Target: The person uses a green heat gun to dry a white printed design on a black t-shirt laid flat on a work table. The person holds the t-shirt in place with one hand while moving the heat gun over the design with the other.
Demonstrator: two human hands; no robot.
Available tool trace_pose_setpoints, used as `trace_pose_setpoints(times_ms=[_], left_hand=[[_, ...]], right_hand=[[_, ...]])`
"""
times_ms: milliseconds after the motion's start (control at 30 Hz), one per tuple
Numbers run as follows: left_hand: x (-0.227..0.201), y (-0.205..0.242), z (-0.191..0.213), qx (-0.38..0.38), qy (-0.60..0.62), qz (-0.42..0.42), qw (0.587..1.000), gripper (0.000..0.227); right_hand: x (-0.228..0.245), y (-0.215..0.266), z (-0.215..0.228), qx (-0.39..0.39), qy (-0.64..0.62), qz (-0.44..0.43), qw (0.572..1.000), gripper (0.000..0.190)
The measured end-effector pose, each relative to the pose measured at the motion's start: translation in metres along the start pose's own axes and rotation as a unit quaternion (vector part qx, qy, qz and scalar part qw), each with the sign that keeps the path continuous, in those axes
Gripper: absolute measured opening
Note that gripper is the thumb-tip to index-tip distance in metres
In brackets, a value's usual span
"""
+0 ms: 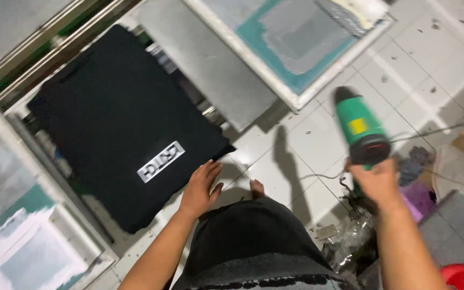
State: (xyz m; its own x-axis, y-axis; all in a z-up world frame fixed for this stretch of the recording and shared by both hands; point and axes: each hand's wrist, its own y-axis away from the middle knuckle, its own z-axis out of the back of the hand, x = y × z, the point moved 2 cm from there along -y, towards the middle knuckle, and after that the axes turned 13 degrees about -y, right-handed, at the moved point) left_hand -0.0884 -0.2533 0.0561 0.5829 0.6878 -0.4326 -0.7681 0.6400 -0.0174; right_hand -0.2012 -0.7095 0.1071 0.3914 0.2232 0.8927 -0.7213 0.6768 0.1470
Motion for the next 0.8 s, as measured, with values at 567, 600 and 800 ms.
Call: trace_pose_setpoints(times_ms=[567, 600, 800], left_hand=[[0.098, 0.188, 0.027, -0.135, 0.064, 0.339, 0.929, 0.050], [0.099, 0.187, 0.028, -0.140, 0.077, 0.362, 0.918, 0.050], [0.109, 0.174, 0.017, -0.214, 0.072, 0.424, 0.877, 0.047]], right_hand=[[0.174, 0.163, -0.268, 0.460, -0.132, 0.042, 0.877, 0.003], [0.177, 0.161, -0.271, 0.468, -0.127, 0.048, 0.873, 0.004], [0.192, 0.135, -0.278, 0.513, -0.158, -0.004, 0.843, 0.009]])
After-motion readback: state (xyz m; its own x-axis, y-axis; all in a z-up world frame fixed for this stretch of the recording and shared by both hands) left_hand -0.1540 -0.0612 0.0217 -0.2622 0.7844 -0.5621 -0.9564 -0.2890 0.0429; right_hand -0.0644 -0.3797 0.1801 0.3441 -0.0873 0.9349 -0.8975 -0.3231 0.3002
